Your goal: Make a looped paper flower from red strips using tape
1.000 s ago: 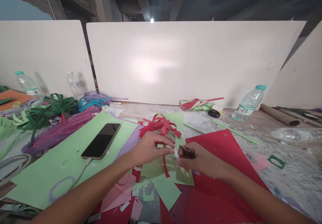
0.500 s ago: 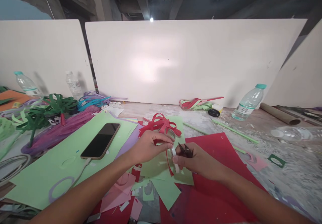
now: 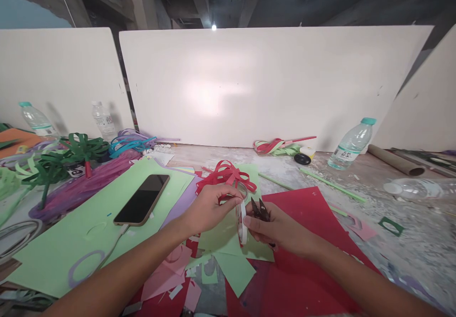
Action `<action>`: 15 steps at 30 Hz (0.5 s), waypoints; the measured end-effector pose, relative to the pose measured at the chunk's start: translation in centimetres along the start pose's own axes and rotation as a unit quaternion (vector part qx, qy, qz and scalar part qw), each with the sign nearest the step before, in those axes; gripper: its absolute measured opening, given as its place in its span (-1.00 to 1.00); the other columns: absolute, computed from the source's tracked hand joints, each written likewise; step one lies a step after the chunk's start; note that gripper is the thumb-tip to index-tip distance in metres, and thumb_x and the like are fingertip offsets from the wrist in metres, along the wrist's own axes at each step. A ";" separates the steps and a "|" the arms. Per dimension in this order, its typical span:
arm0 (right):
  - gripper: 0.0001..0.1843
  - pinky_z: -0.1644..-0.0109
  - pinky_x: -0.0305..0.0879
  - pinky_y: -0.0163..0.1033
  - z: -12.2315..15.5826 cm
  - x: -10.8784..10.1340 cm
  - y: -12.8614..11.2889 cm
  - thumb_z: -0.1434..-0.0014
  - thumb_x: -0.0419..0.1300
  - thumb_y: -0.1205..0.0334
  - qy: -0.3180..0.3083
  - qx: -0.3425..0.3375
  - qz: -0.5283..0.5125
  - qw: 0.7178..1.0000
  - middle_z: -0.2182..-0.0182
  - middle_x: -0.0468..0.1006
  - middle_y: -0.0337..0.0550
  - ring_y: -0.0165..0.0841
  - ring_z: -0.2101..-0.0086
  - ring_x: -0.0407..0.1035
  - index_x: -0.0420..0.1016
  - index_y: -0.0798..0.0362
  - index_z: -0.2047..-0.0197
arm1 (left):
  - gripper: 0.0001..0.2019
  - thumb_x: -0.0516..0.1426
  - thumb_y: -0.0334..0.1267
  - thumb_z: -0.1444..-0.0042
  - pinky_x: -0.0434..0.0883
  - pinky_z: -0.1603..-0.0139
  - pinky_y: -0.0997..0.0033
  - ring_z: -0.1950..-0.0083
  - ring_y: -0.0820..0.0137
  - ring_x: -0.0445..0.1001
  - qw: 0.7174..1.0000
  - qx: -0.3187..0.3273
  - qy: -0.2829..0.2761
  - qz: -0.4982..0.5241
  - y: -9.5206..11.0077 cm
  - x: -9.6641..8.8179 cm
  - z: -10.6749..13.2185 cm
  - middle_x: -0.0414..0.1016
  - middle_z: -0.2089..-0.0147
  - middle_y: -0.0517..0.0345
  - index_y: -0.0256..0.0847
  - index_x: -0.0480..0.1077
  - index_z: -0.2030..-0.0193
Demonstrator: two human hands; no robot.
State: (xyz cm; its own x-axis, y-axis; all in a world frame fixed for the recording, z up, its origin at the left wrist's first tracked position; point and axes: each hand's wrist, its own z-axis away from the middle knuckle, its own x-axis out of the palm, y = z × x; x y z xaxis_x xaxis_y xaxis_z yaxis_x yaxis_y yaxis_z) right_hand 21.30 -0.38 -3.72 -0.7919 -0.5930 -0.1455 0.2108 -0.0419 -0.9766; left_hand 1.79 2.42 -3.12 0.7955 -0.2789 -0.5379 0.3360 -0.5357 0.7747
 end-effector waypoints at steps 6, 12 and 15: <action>-0.59 0.58 -0.04 -0.40 0.0 0.1 -0.2 -0.15 0.16 -0.12 -0.003 -0.001 0.011 1.000 0.63 0.22 -0.39 -0.54 0.62 0.05 0.21 0.06 0.39 | -0.81 0.07 -0.23 -0.20 0.39 0.11 0.40 0.15 0.37 0.49 1.000 -0.001 0.007 0.001 -0.4 0.0 0.0 0.57 0.18 0.17 -0.16 0.51 0.21; -0.63 0.54 -0.04 -0.39 0.1 0.2 -0.4 -0.15 0.18 -0.07 -0.014 -0.021 0.020 0.999 0.60 0.26 -0.35 -0.53 0.58 0.07 0.25 0.07 0.40 | -0.87 0.16 -0.23 -0.11 0.42 0.15 0.41 0.17 0.35 0.52 0.998 -0.016 -0.023 0.063 0.0 -0.7 -0.1 0.58 0.22 0.15 -0.19 0.53 0.30; -0.65 0.54 -0.05 -0.39 0.1 0.2 -0.2 -0.18 0.16 -0.05 -0.025 -0.027 0.019 0.999 0.59 0.26 -0.35 -0.53 0.58 0.05 0.24 0.06 0.39 | -0.86 0.14 -0.25 -0.13 0.41 0.18 0.41 0.20 0.36 0.51 0.998 -0.018 -0.025 0.055 0.3 -0.8 -0.1 0.58 0.24 0.15 -0.19 0.53 0.32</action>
State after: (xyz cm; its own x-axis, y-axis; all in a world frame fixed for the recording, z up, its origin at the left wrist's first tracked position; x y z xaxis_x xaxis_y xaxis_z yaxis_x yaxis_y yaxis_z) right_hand 21.11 -0.57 -3.51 -0.7546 -0.6321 -0.1760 0.2075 0.0247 -0.9779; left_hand 1.34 2.56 -2.47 0.8031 -0.3737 -0.4640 0.2671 -0.4703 0.8411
